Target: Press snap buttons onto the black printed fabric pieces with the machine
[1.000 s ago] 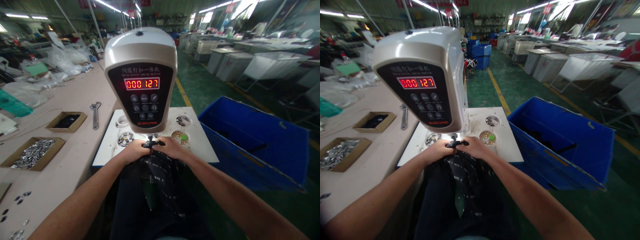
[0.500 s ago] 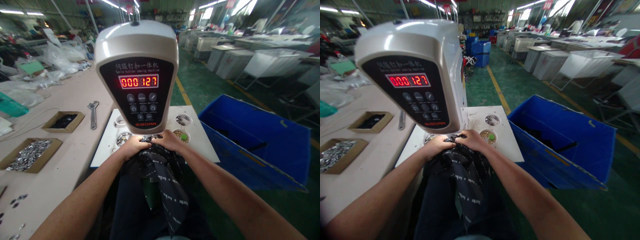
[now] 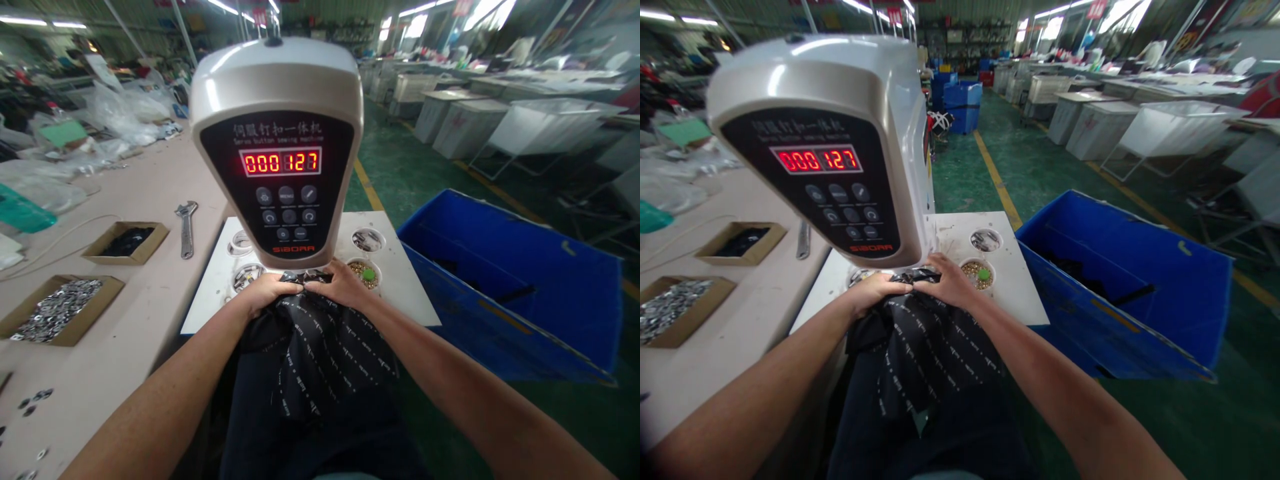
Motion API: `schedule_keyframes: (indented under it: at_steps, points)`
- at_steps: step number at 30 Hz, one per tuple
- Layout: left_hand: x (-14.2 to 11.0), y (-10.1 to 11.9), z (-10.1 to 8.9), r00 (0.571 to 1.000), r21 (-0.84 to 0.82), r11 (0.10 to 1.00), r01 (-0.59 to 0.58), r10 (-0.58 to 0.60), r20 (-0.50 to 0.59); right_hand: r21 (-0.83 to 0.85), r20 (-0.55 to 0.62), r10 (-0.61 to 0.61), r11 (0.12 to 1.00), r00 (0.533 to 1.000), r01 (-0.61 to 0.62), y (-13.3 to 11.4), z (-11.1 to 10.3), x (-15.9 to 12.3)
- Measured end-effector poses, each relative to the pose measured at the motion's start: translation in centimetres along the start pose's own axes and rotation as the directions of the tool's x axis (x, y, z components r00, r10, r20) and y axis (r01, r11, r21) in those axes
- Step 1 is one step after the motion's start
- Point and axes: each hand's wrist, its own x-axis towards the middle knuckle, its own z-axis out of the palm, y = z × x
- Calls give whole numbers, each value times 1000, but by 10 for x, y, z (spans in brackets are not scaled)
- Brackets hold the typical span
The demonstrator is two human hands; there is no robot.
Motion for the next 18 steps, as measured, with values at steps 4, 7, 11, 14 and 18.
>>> schedule_keyframes:
  at_steps: [4, 7, 11, 14, 18]
  points:
    - [0, 1, 0, 999, -28, 999, 30, -29, 12, -33, -23, -86, 996, 996, 85, 5, 0, -7]
    - [1, 2, 0, 1000, -26, 999, 27, -27, 15, -91, -16, -131, 987, 991, 129, 5, 1, -7]
    - [1, 1, -1, 1000, 7, 1000, 17, -17, 12, -140, 41, -158, 977, 987, 162, 6, 3, -5]
    - [0, 1, -1, 1000, 49, 999, 4, -4, -5, -136, 39, -159, 977, 986, 163, 7, 3, -4]
    - [-2, 1, -1, 998, 141, 989, -40, 46, -42, -115, 43, -133, 984, 990, 137, 6, 2, -4]
